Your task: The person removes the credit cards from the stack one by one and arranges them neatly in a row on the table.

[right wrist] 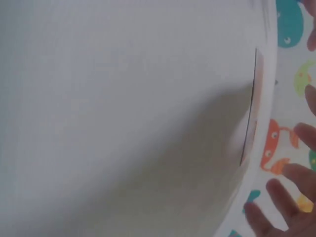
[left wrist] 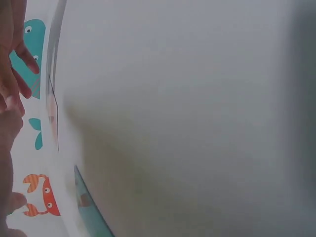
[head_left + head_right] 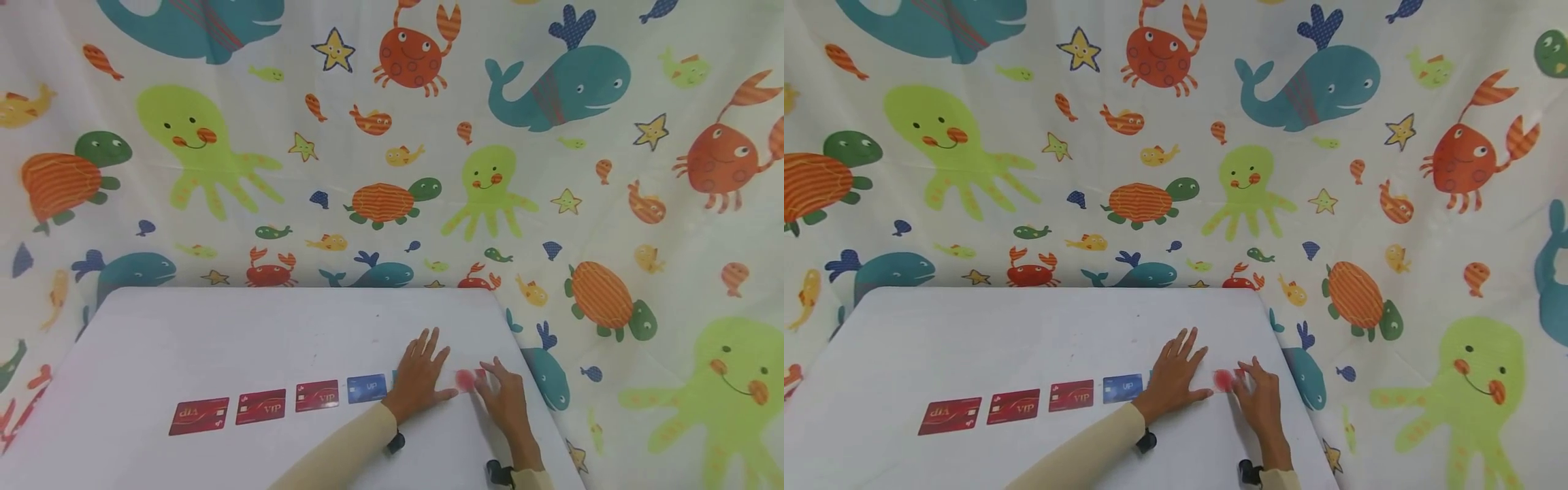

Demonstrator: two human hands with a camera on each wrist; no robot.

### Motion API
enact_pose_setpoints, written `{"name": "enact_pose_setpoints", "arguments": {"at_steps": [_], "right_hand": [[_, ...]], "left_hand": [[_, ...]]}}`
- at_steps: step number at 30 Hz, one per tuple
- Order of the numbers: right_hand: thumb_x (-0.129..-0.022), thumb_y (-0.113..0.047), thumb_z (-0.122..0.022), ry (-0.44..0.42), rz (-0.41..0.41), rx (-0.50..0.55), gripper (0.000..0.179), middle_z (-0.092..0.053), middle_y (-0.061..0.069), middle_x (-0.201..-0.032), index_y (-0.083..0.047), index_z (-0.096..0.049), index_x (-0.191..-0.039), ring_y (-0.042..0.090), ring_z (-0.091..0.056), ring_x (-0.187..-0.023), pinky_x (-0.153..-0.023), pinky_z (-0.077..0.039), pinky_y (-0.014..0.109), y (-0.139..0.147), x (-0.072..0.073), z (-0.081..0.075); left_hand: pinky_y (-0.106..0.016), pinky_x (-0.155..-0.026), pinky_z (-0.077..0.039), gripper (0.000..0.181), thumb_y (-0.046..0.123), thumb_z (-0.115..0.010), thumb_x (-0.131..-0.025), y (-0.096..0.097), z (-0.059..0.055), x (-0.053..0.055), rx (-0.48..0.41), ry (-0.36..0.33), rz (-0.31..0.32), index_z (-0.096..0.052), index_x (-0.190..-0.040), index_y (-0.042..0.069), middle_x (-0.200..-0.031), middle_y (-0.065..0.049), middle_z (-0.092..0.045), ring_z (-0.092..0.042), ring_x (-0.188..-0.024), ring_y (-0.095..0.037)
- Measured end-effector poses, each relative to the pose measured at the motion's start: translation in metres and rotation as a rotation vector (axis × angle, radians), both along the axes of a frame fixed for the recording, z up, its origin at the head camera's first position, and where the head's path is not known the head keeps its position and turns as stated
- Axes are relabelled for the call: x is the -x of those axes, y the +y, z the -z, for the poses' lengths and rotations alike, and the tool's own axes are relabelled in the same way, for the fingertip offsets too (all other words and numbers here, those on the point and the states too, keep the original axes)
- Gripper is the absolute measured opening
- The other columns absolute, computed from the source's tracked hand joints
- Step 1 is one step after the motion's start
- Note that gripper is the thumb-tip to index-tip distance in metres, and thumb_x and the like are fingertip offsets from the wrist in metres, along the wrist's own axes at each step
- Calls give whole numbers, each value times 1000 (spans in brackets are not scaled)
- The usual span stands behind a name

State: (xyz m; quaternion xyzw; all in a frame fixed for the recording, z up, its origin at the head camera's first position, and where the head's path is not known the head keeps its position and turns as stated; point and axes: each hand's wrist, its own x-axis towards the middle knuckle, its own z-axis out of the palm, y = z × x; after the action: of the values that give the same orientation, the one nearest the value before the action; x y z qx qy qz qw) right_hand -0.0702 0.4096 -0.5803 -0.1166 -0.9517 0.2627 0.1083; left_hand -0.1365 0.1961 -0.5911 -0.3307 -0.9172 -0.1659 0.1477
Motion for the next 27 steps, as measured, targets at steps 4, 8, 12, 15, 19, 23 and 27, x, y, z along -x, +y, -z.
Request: {"name": "enact_pose_setpoints", "arguments": {"at_steps": [4, 8, 12, 15, 19, 23, 27], "right_hand": [[-96, -28, -81, 61, -43, -23, 54, -43, 23, -165, -12, -65, -146, 50, -45, -144, -118, -37, 72, -15, 2, -3], [-92, -31, -84, 140, -79, -86, 62, -39, 28, -166, -13, -63, -148, 58, -41, -148, -116, -33, 78, -28, 4, -5], [-91, -32, -85, 156, -97, -117, 67, -37, 28, -167, -15, -61, -150, 59, -35, -151, -119, -26, 80, -40, 8, -7], [-91, -37, -85, 133, -102, -129, 70, -33, 25, -170, -18, -59, -153, 58, -31, -154, -120, -21, 81, -48, 11, -10], [-89, -43, -84, 127, -106, -150, 74, -31, 24, -172, -20, -57, -154, 59, -29, -154, -117, -20, 85, -60, 15, -13], [-89, -50, -83, 108, -106, -179, 78, -29, 23, -173, -22, -54, -156, 59, -27, -155, -112, -21, 90, -69, 18, -13], [-88, -55, -81, 79, -108, -208, 82, -26, 23, -174, -24, -52, -158, 59, -26, -156, -110, -21, 91, -76, 21, -14]], "left_hand": [[-58, -129, -30, 98, 80, -69, -84, -16, 5, 2, 4, 39, -32, -48, -161, 23, -178, -16, -20, -26, -163, -43], [-68, -129, -22, 106, 82, -70, -81, -34, 10, 2, -21, 23, -67, -40, -166, 26, -180, -14, -9, -14, -165, -46], [-74, -126, -19, 105, 82, -68, -83, -56, 4, -1, -30, -1, -77, -36, -167, 27, -181, -13, -7, -10, -165, -48], [-79, -123, -17, 105, 81, -67, -84, -71, -2, -3, -36, -20, -80, -35, -167, 27, -181, -12, -2, -9, -164, -50], [-85, -119, -15, 107, 82, -67, -83, -93, -4, -5, -41, -27, -103, -33, -168, 27, -181, -11, 1, -4, -164, -51], [-88, -117, -12, 109, 82, -68, -81, -114, -4, -6, -40, -19, -147, -30, -169, 30, -181, -10, 0, -1, -165, -50], [-90, -114, -13, 111, 80, -74, -77, -137, -7, -8, -46, -21, -196, -32, -168, 31, -181, -11, -6, -5, -164, -52]]}}
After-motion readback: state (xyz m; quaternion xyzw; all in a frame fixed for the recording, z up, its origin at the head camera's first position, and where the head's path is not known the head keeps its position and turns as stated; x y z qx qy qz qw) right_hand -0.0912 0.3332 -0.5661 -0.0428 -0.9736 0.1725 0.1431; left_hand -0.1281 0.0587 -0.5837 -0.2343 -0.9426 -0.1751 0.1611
